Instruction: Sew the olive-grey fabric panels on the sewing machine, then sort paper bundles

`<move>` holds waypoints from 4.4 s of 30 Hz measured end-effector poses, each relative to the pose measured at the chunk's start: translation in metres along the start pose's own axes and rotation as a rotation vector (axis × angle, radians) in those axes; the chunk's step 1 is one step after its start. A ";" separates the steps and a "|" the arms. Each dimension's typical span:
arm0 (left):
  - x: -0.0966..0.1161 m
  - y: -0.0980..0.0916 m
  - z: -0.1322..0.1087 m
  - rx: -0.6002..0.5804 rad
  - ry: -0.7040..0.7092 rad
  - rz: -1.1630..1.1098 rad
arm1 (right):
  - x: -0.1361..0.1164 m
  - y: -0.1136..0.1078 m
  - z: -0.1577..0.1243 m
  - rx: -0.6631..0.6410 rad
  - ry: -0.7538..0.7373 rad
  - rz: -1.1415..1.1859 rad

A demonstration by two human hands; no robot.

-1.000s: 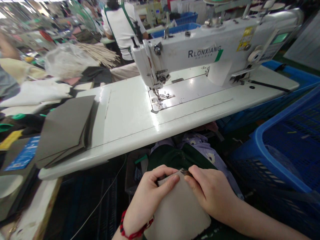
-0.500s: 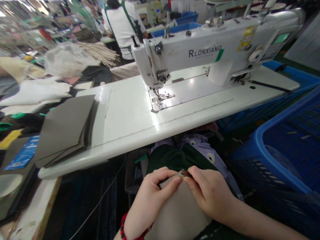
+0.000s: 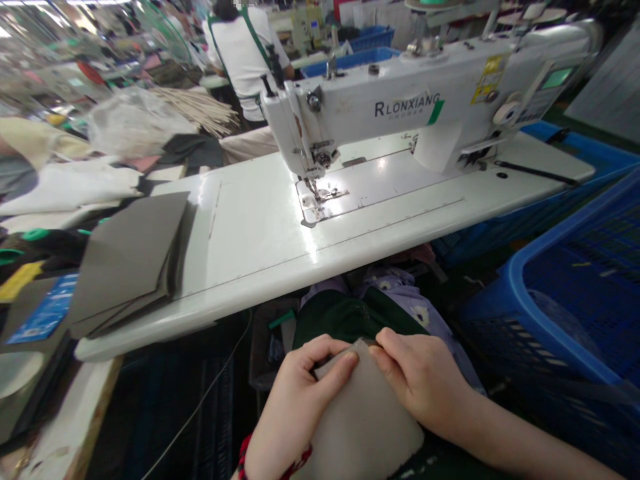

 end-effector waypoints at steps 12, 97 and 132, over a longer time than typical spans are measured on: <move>0.001 -0.001 0.000 0.009 -0.012 -0.013 | -0.004 -0.008 0.000 -0.047 -0.006 -0.045; 0.014 -0.017 -0.033 0.098 0.146 0.169 | -0.016 -0.020 -0.012 0.015 0.119 0.348; 0.062 -0.063 -0.041 0.172 0.302 0.219 | -0.056 -0.061 0.022 -0.049 -0.252 0.049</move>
Point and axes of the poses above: each hand's wrist, its own z-axis towards the middle knuckle, its own y-axis out of the palm, x = y × z, the point moved 6 cm from there along z, towards the middle knuckle, and after that the axes turned 4 degrees about x, right-handed, at the moved point
